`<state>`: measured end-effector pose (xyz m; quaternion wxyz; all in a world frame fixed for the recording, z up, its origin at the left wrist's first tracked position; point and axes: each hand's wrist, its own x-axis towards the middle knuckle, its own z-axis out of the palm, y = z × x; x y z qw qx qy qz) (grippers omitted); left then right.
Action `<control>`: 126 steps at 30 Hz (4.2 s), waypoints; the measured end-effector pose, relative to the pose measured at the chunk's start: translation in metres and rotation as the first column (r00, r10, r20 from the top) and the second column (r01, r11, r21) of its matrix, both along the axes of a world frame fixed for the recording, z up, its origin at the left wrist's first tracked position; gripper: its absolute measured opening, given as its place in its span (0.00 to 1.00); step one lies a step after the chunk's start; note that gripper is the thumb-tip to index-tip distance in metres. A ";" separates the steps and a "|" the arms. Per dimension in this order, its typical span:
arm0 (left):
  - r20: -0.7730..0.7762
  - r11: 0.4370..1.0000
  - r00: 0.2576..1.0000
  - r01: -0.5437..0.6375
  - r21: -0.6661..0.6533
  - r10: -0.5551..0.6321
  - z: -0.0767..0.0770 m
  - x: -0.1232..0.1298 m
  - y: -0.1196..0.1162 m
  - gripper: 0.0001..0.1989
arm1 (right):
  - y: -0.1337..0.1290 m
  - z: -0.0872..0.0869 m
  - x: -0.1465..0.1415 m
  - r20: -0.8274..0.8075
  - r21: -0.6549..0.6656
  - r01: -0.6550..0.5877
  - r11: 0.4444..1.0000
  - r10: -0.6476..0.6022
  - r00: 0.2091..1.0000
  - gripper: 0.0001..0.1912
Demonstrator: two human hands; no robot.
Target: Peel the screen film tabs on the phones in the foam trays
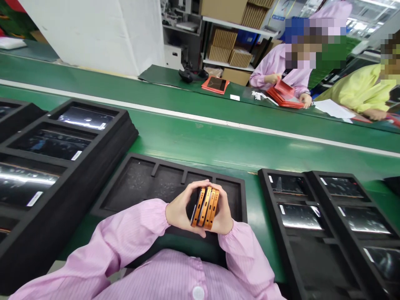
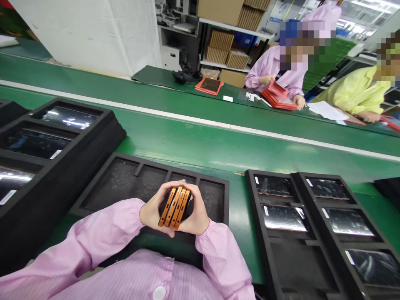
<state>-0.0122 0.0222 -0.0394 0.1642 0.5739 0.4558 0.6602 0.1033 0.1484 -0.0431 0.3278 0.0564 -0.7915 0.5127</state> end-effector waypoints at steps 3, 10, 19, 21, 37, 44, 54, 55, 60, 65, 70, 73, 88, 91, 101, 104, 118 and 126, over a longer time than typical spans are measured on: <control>-0.016 0.999 0.999 -0.035 -0.031 0.035 0.000 -0.002 -0.002 0.62 | 0.000 0.002 -0.002 0.005 0.026 -0.073 0.997 0.073 0.997 0.54; -0.086 0.994 0.993 -0.075 0.083 0.082 0.009 0.005 0.000 0.56 | -0.001 0.002 0.001 -0.041 -0.001 -0.127 0.992 0.127 0.991 0.52; -0.041 0.995 0.995 -0.089 0.036 0.090 0.009 0.011 0.001 0.55 | -0.003 0.001 0.000 -0.031 -0.081 -0.139 0.987 0.137 0.990 0.50; -0.039 0.997 0.996 -0.080 0.022 0.081 0.009 0.010 0.001 0.55 | -0.003 0.002 0.000 -0.025 -0.092 -0.136 0.986 0.134 0.991 0.50; -0.050 0.995 0.994 -0.097 0.030 0.098 0.009 0.011 0.001 0.55 | -0.003 -0.001 0.002 -0.007 -0.068 -0.119 0.991 0.119 0.993 0.54; -0.067 0.995 0.992 -0.103 0.003 0.103 0.009 0.010 0.000 0.55 | -0.002 -0.002 0.002 -0.007 -0.059 -0.116 0.992 0.116 0.993 0.54; -0.048 0.991 0.995 -0.092 -0.101 0.088 0.008 0.008 -0.002 0.58 | -0.001 -0.007 0.002 0.045 -0.073 -0.091 0.993 0.094 0.995 0.58; -0.045 0.990 0.995 -0.091 -0.104 0.087 0.008 0.008 -0.002 0.58 | -0.001 -0.007 0.002 0.051 -0.064 -0.081 0.995 0.084 0.995 0.59; -0.020 0.993 0.997 -0.077 -0.093 0.076 0.009 0.008 -0.002 0.56 | -0.001 -0.003 0.002 0.017 -0.074 -0.106 0.992 0.107 0.994 0.52; -0.046 0.994 0.996 -0.082 -0.068 0.079 0.011 0.009 -0.004 0.55 | 0.000 -0.002 0.001 0.002 -0.059 -0.134 0.989 0.134 0.991 0.52; -0.054 0.995 0.995 -0.081 -0.061 0.078 0.012 0.009 -0.005 0.54 | 0.000 -0.005 0.002 0.034 -0.020 -0.107 0.994 0.108 0.994 0.57; -0.049 0.994 0.996 -0.082 -0.070 0.078 0.013 0.009 -0.005 0.54 | 0.000 -0.005 0.001 0.017 -0.027 -0.115 0.993 0.115 0.993 0.55; -0.074 0.994 0.994 -0.080 -0.069 0.075 0.012 0.009 -0.007 0.54 | 0.000 -0.005 0.002 0.003 -0.037 -0.123 0.992 0.124 0.992 0.54; -0.086 0.993 0.993 -0.091 -0.077 0.085 0.013 0.009 -0.007 0.55 | 0.000 -0.005 0.002 0.019 -0.011 -0.112 0.994 0.112 0.994 0.57; -0.129 0.994 0.986 -0.107 -0.015 0.104 0.016 0.012 -0.008 0.56 | -0.003 -0.007 0.005 -0.001 0.035 -0.082 0.996 0.082 0.997 0.56; -0.192 0.994 0.975 -0.108 0.028 0.112 0.016 0.009 -0.008 0.55 | -0.001 -0.005 0.006 -0.043 0.068 -0.085 0.994 0.088 0.995 0.55; -0.662 0.965 0.736 -0.252 -0.067 0.146 -0.038 0.006 -0.043 0.34 | -0.023 -0.009 0.026 0.110 0.456 -0.032 0.889 -0.021 0.994 0.40; -0.477 0.987 0.878 -0.041 -0.153 -0.037 -0.043 0.012 -0.066 0.55 | -0.026 -0.002 0.056 0.334 0.101 -0.256 0.961 0.210 0.919 0.45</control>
